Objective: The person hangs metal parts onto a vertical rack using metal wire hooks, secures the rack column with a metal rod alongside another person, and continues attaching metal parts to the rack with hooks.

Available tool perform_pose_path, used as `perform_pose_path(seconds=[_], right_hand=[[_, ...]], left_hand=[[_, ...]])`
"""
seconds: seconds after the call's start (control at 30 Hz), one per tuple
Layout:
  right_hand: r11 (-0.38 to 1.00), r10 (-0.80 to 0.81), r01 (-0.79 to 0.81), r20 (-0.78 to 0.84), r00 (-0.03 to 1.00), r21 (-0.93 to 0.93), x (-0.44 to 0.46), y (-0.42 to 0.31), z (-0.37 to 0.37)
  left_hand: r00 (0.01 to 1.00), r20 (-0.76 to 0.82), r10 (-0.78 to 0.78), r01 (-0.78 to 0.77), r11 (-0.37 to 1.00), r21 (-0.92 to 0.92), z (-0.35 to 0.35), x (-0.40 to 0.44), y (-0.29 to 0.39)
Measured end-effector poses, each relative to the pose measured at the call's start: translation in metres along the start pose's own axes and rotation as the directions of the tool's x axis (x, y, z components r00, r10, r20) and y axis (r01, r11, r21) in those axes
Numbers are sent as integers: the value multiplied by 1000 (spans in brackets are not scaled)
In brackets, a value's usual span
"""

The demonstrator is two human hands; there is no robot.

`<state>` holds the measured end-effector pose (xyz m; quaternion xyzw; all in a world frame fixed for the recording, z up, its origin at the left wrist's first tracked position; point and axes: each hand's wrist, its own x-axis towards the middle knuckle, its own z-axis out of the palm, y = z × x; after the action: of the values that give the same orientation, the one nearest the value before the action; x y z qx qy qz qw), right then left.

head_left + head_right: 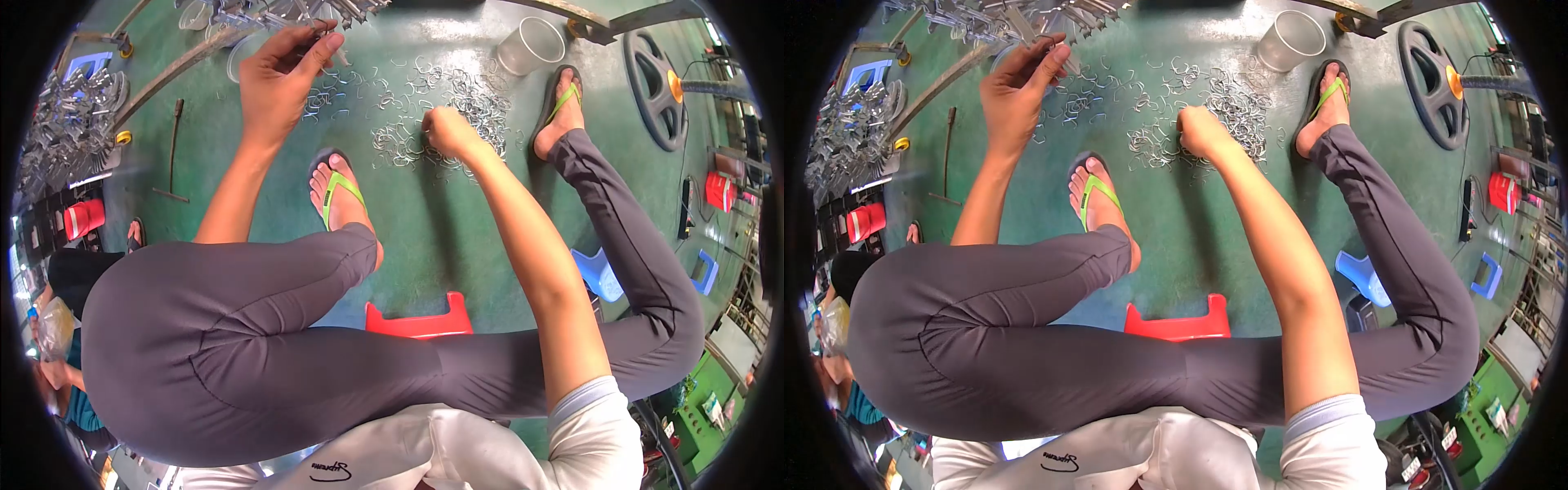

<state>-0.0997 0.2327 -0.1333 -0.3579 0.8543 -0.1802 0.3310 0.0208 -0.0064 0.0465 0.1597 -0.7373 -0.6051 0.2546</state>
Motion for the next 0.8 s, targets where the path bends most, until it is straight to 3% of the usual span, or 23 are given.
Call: perform_pose_path(seconds=[0.03, 0.13, 0.2, 0.27, 0.4, 0.53, 0.63, 0.7, 0.73, 0.8], right_hand=[[1000, 8, -7, -50, 999, 25, -1, 2, 1], [1000, 29, -29, 7, 1000, -1, -15, -3, 8], [999, -45, 44, 30, 999, 22, -35, -19, 11], [986, -160, 156, -77, 984, -51, -41, -14, 35], [989, -142, 146, -145, 979, 19, -50, -30, 49], [967, -254, 256, -101, 962, 3, -52, -33, 54], [997, -66, 75, -315, 947, 17, -45, -21, 49], [998, 56, -64, -488, 871, 2, -39, -11, 41], [984, 156, -180, -483, 861, -4, -41, -6, 35], [971, 193, -236, -481, 855, -30, -46, -2, 30]], left_hand=[[1000, -14, -3, 3, 1000, -7, 0, -1, 0], [999, -45, 2, -3, 1000, -11, 0, -2, -2], [998, -57, 2, -1, 1000, 13, -2, -2, -4], [998, -67, -2, 2, 1000, 3, -2, -3, -2], [998, -63, 3, -2, 1000, 16, -3, -5, 0], [999, -49, 3, -1, 999, 38, -6, -5, -3], [998, -56, 16, -15, 1000, 11, -6, -6, -5], [998, -64, 10, -9, 1000, 15, -6, -7, -6], [998, -65, 12, -11, 1000, 19, -6, -7, -5], [998, -65, 20, -18, 1000, 25, -5, -8, -5]])
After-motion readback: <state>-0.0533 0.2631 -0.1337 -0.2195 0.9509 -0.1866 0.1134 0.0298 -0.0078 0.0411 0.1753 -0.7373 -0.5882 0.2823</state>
